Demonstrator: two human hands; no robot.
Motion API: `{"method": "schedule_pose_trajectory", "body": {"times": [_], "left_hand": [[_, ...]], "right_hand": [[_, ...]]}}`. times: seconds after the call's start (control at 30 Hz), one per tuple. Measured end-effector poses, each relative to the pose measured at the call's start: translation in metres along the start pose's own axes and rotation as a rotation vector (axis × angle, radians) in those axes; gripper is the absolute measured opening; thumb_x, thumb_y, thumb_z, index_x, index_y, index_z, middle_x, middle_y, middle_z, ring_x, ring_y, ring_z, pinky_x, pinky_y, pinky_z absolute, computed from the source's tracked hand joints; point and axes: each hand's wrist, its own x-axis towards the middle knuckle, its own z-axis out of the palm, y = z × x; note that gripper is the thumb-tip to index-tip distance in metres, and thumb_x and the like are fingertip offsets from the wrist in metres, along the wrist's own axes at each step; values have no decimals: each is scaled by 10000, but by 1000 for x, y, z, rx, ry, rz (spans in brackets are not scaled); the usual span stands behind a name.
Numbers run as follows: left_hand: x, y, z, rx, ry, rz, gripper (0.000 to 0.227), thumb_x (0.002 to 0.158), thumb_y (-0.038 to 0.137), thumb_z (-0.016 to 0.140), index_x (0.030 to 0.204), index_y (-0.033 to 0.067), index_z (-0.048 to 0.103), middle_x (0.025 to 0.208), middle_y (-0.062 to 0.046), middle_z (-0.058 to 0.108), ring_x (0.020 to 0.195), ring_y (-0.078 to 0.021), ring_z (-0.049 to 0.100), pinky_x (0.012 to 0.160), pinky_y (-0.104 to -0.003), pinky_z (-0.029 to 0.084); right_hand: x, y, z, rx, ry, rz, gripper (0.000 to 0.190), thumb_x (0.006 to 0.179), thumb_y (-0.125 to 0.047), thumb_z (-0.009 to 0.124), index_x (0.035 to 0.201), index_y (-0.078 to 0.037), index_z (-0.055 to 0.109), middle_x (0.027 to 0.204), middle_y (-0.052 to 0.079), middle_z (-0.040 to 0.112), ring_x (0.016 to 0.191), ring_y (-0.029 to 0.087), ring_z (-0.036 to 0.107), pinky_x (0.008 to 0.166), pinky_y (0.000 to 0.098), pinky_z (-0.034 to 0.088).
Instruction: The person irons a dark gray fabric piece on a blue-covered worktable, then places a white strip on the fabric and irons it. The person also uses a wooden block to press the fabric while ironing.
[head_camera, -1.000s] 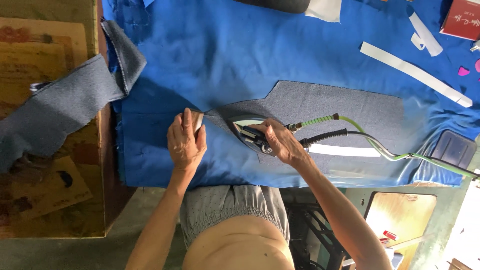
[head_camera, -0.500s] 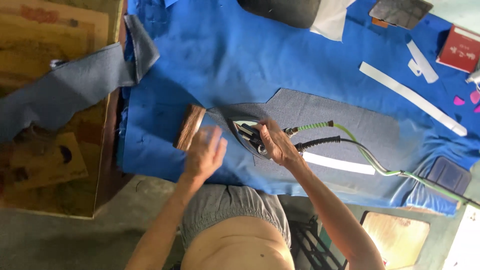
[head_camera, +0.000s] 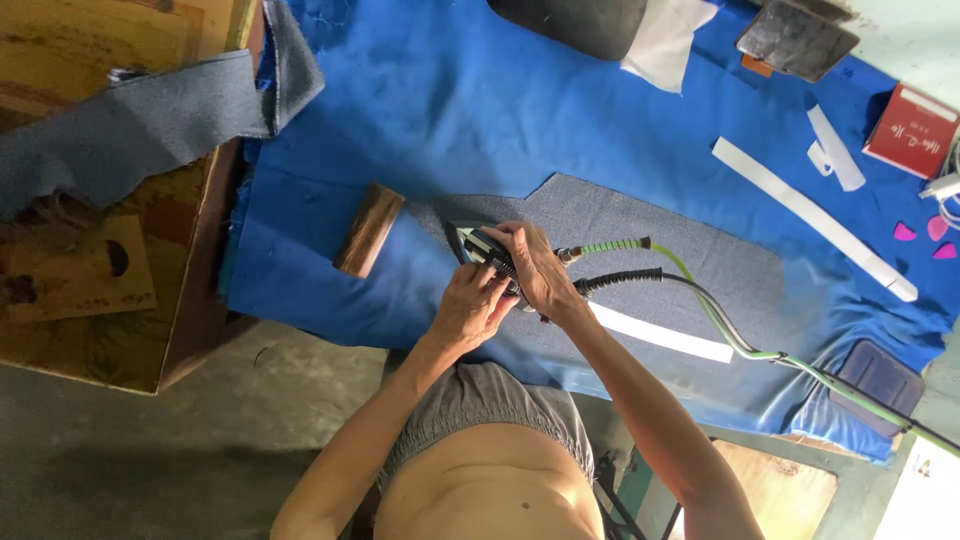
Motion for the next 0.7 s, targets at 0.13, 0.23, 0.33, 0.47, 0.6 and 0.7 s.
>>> {"method": "schedule_pose_trajectory", "body": {"times": [0.13, 0.23, 0.33, 0.47, 0.6, 0.7], "left_hand": [[-4, -2, 8, -22, 70, 25, 308, 947, 358, 673, 1074, 81, 715, 1044, -118, 632, 957, -299, 637, 848, -418, 520], [-5, -4, 12, -40, 100, 26, 307, 946, 353, 686, 1072, 75, 720, 1046, -112, 645, 956, -293, 640, 855, -416, 523], [-6, -5, 17, -63, 126, 23, 312, 934, 356, 703, 1066, 74, 724, 1050, -106, 653, 961, -287, 641, 864, -417, 523], [-5, -6, 17, -68, 140, 32, 297, 930, 336, 700, 1071, 75, 717, 1091, -108, 651, 968, -282, 633, 873, -414, 519], [-4, -4, 12, -67, 118, 39, 294, 928, 339, 703, 1075, 86, 720, 1085, -95, 654, 968, -267, 639, 871, -408, 524], [1, -3, 3, -72, 106, 41, 283, 918, 328, 706, 1062, 84, 723, 1070, -96, 648, 963, -276, 633, 886, -412, 521]], "right_hand": [[-4, -16, -4, 40, -8, 12, 771, 1070, -586, 62, 1452, -166, 585, 1393, 251, 525, 1354, 491, 418, 1161, 558, 326], [-4, -17, -5, 53, -6, 31, 797, 1058, -604, 53, 1435, -161, 599, 1380, 264, 541, 1329, 501, 446, 1143, 563, 346], [-1, -13, -4, 59, -2, 44, 780, 1053, -611, 64, 1425, -199, 612, 1372, 245, 561, 1322, 487, 466, 1126, 556, 369], [-1, -17, -4, 56, 12, 59, 767, 1063, -603, 96, 1405, -164, 625, 1359, 280, 563, 1315, 508, 473, 1119, 563, 372], [-4, -26, -6, 86, 7, 102, 715, 1060, -617, 162, 1409, -204, 629, 1381, 263, 558, 1329, 499, 468, 1138, 548, 362], [-3, -23, -6, 91, 5, 106, 706, 1062, -624, 180, 1415, -206, 626, 1371, 260, 564, 1325, 498, 467, 1132, 550, 367]]}}
